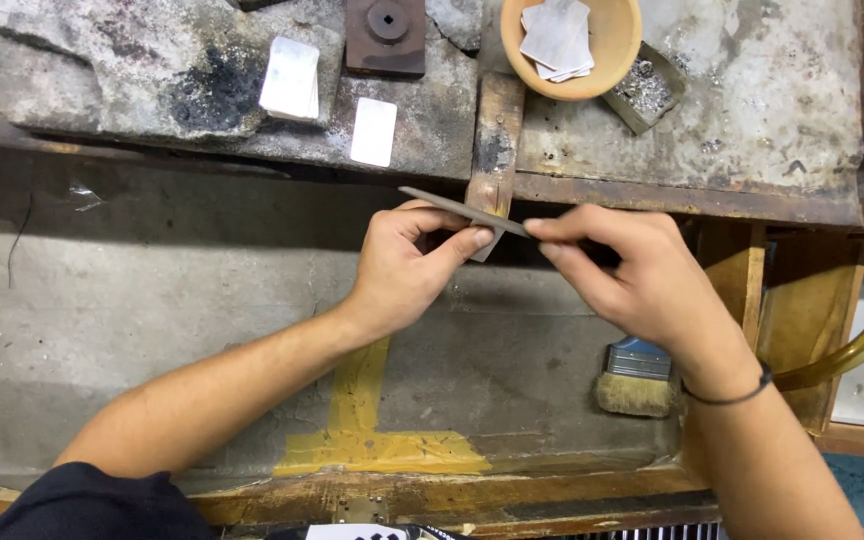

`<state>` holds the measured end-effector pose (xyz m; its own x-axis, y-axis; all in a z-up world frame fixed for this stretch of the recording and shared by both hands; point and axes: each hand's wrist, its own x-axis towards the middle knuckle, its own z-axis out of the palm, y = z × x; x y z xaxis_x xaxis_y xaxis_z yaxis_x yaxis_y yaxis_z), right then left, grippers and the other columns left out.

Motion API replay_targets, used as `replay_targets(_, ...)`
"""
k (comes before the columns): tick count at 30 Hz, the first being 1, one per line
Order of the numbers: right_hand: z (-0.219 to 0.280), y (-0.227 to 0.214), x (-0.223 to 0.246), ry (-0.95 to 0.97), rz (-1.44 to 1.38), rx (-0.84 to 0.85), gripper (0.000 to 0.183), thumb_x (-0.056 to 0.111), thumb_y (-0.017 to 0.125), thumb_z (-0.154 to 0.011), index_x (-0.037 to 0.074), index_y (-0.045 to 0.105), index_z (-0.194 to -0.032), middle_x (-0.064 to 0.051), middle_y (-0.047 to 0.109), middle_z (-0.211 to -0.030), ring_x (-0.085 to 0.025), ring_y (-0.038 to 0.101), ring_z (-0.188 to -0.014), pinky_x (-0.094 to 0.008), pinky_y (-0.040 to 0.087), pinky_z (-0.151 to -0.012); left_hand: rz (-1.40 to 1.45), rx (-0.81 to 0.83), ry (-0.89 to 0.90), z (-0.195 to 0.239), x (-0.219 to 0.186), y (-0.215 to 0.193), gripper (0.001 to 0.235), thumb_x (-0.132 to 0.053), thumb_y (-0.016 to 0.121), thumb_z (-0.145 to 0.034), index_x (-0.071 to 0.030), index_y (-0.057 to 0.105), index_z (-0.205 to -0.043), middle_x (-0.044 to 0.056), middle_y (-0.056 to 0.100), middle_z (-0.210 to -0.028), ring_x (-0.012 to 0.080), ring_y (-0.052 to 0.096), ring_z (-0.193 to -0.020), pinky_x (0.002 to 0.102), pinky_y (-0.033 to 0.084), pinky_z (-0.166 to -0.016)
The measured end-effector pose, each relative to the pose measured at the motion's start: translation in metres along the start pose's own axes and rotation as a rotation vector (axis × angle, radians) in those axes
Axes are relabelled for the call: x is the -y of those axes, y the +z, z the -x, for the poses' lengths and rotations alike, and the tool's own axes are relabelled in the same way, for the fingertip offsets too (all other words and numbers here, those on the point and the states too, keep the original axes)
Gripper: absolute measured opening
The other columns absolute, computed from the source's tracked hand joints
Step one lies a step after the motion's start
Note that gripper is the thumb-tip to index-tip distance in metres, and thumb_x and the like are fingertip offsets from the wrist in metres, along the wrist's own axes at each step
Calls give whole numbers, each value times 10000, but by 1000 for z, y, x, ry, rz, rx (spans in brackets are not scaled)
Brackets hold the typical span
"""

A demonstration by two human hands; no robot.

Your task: The person files the edges of small rectangular metal pieces using a metal file. They hold each piece in the left hand and file the edges with the right hand, then place the finished piece on the workbench.

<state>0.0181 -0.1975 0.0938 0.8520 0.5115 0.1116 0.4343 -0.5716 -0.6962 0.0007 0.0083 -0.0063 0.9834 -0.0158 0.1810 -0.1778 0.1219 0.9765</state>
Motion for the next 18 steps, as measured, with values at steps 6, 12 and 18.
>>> replay_targets(6,-3,-3,0,1,-28,24,214,28,652,-955,76,748,-1141,-109,767,-753,-318,749,-719,-437,580,-719,-20,29,16,-2,0,-3,129,-136,814,-886,-12,777,-881,152,751,-818,222,752,-818,351,577,-682)
replay_targets(12,61,-14,-29,207,55,-22,196,108,639,-988,38,660,-1170,-78,779,-924,-166,770,-834,-278,597,-731,104,113,-226,2,-4,0,115,-144,695,-965,-45,748,-941,59,761,-827,139,772,-742,199,583,-575)
replay_targets(18,84,-7,-40,238,15,-90,150,53,663,-963,-2,694,-1099,-112,787,-950,-192,787,-887,-282,641,-795,62,67,-202,5,-8,-3,105,-143,712,-955,-56,759,-991,34,735,-747,77,656,-661,207,542,-597)
